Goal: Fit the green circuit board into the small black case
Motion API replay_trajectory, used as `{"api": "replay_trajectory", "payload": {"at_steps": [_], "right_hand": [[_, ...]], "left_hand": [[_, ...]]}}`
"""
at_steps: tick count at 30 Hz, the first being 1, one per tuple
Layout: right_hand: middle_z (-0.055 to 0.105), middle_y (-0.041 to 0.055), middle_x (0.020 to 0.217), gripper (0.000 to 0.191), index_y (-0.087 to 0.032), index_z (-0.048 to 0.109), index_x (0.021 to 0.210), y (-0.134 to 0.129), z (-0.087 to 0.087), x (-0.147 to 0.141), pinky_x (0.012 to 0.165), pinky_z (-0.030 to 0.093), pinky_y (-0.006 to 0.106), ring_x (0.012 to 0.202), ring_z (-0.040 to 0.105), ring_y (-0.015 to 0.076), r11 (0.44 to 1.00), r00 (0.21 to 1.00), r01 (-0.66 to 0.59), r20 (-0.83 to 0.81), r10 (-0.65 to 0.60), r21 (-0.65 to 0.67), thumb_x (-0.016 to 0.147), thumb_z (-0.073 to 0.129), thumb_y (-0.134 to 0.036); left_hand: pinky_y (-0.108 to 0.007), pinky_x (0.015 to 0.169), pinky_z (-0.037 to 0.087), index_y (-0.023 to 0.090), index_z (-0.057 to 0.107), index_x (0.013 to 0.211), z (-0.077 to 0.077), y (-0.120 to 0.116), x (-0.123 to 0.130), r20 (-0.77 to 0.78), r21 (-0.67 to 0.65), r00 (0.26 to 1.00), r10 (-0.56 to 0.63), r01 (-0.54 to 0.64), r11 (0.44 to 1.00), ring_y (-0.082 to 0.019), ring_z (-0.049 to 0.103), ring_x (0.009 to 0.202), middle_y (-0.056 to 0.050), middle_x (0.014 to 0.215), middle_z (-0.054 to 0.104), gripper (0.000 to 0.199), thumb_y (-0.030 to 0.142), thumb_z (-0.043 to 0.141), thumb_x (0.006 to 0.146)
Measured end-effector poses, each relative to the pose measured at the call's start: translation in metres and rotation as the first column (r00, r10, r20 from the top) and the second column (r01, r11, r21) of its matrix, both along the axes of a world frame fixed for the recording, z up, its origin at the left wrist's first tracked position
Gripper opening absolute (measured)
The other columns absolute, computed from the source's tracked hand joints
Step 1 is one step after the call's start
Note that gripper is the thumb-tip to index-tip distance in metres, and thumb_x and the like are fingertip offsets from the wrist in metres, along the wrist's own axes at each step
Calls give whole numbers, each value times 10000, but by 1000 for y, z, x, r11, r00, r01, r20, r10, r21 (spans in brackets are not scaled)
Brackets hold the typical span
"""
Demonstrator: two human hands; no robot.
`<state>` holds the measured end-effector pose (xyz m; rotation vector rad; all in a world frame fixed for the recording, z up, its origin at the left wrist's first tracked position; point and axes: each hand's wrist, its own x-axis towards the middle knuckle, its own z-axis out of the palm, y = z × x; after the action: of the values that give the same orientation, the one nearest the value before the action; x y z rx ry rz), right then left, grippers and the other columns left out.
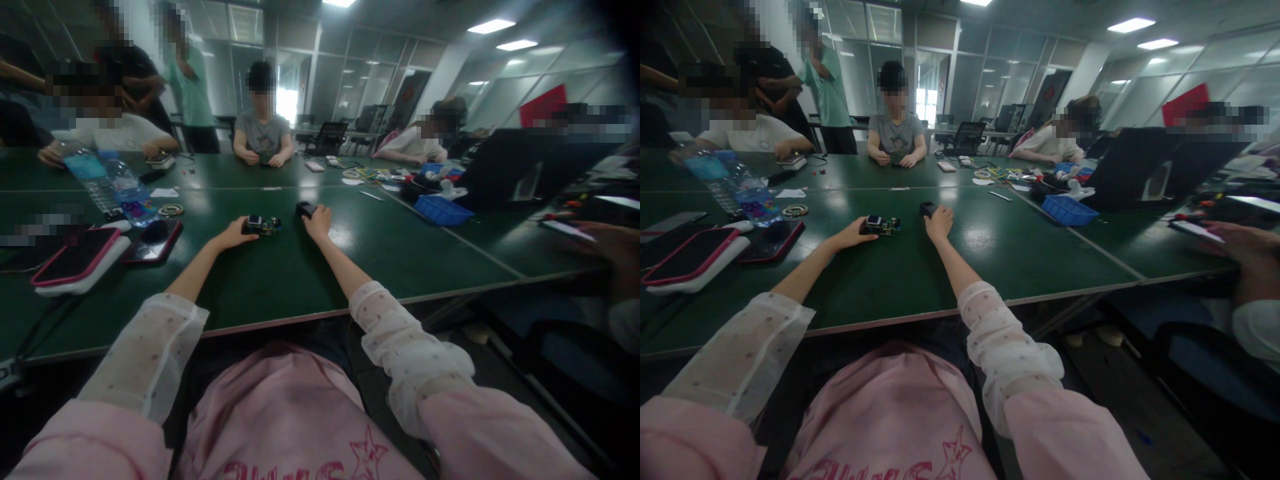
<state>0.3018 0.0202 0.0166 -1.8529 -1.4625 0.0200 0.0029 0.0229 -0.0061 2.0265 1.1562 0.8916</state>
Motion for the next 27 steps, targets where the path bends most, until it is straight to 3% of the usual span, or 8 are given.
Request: {"api": "replay_trajectory", "payload": {"at_steps": [10, 27], "right_hand": [[507, 250, 1313, 517, -62, 490, 1285, -3, 2, 0, 1039, 430, 485, 1260, 494, 358, 1000, 1000, 16, 5, -16, 0, 849, 712, -229], [513, 226, 1303, 497, -99, 495, 1248, -4, 3, 1, 1045, 441, 501, 1253, 508, 341, 1000, 1000, 17, -6, -17, 21, 835, 727, -250]], "left_hand": [[-538, 1146, 389, 129, 512, 1345, 0, 1, 0, -17, 23, 1000, 3, -3, 1000, -328, 554, 1303, -179, 1380, 591, 773, 404, 841, 702], [-563, 1150, 377, 168, 527, 1346, 3, -2, 0, -19, -5, 1000, 12, -12, 1000, -339, 533, 1321, -159, 1389, 589, 760, 395, 845, 695]]}}
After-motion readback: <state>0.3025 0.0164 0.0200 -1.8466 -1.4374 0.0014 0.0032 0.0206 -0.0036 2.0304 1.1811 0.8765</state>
